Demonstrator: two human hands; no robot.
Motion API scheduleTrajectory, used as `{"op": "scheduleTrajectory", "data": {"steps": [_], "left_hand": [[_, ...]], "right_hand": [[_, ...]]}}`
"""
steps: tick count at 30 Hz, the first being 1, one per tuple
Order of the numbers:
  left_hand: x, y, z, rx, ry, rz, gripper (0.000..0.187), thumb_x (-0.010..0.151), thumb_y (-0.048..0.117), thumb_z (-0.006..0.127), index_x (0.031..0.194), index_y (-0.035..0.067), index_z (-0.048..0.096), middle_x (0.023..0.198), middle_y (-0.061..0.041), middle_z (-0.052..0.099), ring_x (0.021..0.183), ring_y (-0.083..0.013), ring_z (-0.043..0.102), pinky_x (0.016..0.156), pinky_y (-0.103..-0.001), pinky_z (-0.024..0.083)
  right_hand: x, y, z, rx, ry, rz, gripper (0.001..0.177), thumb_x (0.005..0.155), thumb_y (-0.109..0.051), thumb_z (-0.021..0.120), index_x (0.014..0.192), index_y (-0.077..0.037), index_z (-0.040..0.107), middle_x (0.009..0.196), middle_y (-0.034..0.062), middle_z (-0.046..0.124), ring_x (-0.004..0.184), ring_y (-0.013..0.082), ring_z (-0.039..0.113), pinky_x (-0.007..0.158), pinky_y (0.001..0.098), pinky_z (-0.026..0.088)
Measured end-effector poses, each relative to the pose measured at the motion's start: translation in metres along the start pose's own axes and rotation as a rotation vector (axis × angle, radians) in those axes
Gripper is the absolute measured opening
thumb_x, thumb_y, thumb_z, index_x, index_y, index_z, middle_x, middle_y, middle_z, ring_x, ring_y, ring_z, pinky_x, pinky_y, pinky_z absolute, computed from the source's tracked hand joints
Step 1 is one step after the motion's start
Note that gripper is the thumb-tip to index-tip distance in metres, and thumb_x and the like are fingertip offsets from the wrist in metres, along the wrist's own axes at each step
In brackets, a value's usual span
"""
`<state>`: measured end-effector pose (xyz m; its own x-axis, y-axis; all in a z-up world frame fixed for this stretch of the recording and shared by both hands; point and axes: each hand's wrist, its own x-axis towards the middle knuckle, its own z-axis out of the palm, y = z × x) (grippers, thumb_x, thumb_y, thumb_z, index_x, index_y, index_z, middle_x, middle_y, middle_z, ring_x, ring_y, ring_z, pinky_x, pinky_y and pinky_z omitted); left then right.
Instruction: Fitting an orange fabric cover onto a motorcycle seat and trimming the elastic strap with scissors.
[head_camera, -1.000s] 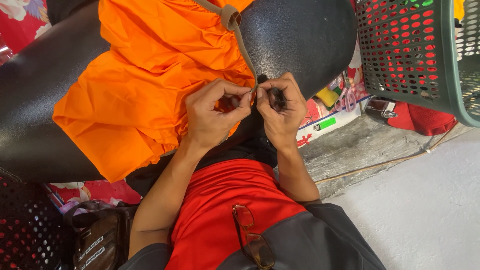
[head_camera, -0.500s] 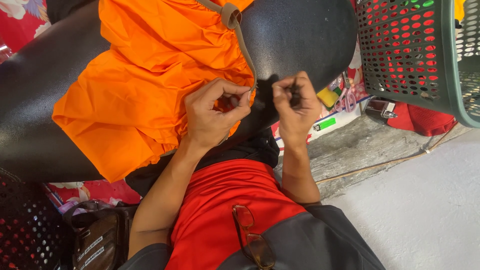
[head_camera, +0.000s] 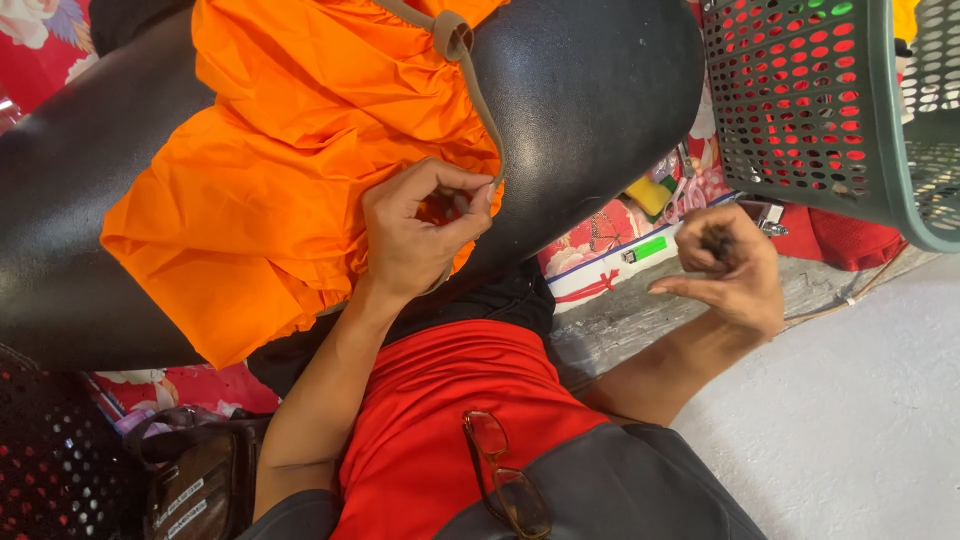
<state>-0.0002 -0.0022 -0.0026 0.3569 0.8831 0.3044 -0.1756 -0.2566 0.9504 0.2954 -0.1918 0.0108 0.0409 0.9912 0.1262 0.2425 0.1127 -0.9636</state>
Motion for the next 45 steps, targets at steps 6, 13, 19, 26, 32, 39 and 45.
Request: {"op": "scheduleTrajectory", "data": {"steps": [6, 13, 19, 26, 32, 39, 45], "left_hand": [[-0.005, -0.005, -0.001, -0.055, -0.039, -0.2, 0.012, 0.086, -0.007, 0.078, 0.097, -0.001, 0.077, 0.069, -0.008, 0.069, 0.065, -0.0083, 0.059, 0.061, -0.025, 0.054], [-0.006, -0.006, -0.011, -0.092, -0.086, -0.283, 0.008, 0.094, 0.001, 0.074, 0.102, 0.0, 0.075, 0.075, -0.007, 0.07, 0.076, -0.0068, 0.06, 0.071, -0.028, 0.056], [-0.006, 0.012, -0.007, -0.199, -0.04, -0.344, 0.011, 0.097, 0.001, 0.071, 0.106, -0.004, 0.07, 0.077, -0.009, 0.064, 0.071, -0.0101, 0.059, 0.062, -0.028, 0.058], [-0.002, 0.048, -0.002, -0.031, -0.075, -0.274, 0.01, 0.096, 0.003, 0.073, 0.102, -0.004, 0.073, 0.087, -0.012, 0.064, 0.078, -0.0148, 0.065, 0.068, -0.029, 0.058], [0.007, 0.045, -0.017, 0.115, 0.005, -0.331, 0.015, 0.094, 0.007, 0.078, 0.098, -0.007, 0.073, 0.073, -0.013, 0.066, 0.063, -0.0154, 0.064, 0.056, -0.027, 0.057], [0.009, 0.027, -0.019, -0.131, 0.078, -0.491, 0.014, 0.096, 0.007, 0.071, 0.093, -0.006, 0.07, 0.078, -0.018, 0.068, 0.071, -0.0228, 0.074, 0.066, -0.035, 0.065], [0.009, 0.018, -0.003, -0.051, 0.164, -0.392, 0.014, 0.098, 0.009, 0.072, 0.096, -0.004, 0.067, 0.083, -0.018, 0.072, 0.078, -0.0241, 0.077, 0.074, -0.036, 0.065]], "right_hand": [[0.042, 0.021, 0.062, 0.158, 0.201, -0.019, 0.038, 0.095, -0.007, 0.068, 0.129, 0.007, 0.055, 0.103, 0.0181, 0.061, 0.075, 0.0135, 0.049, 0.067, 0.0288, 0.039], [0.09, -0.014, 0.149, -0.006, 0.276, -0.1, 0.033, 0.103, -0.015, 0.062, 0.13, 0.003, 0.066, 0.097, 0.0132, 0.055, 0.087, 0.0192, 0.051, 0.082, 0.0333, 0.042], [0.082, -0.021, 0.192, 0.196, 0.562, 0.119, 0.049, 0.075, -0.006, 0.093, 0.114, 0.002, 0.064, 0.075, 0.0018, 0.053, 0.062, 0.0057, 0.044, 0.059, 0.0169, 0.038], [0.102, -0.035, 0.191, -0.113, 0.588, -0.194, 0.021, 0.083, -0.004, 0.087, 0.098, 0.001, 0.073, 0.089, 0.0135, 0.066, 0.064, 0.0171, 0.052, 0.056, 0.0288, 0.045], [0.103, -0.027, 0.177, -0.23, 0.423, -0.366, 0.008, 0.087, -0.008, 0.081, 0.094, -0.006, 0.08, 0.086, 0.0078, 0.073, 0.047, 0.0142, 0.052, 0.046, 0.0247, 0.047], [0.103, -0.018, 0.141, -0.524, 0.317, -0.44, 0.019, 0.091, -0.029, 0.079, 0.1, -0.013, 0.081, 0.096, 0.0082, 0.074, 0.053, 0.0218, 0.056, 0.052, 0.0301, 0.05], [0.112, -0.018, 0.134, -0.582, 0.321, -0.321, 0.015, 0.097, -0.021, 0.074, 0.098, -0.007, 0.079, 0.104, 0.0085, 0.067, 0.053, 0.0197, 0.042, 0.051, 0.0315, 0.045]]}}
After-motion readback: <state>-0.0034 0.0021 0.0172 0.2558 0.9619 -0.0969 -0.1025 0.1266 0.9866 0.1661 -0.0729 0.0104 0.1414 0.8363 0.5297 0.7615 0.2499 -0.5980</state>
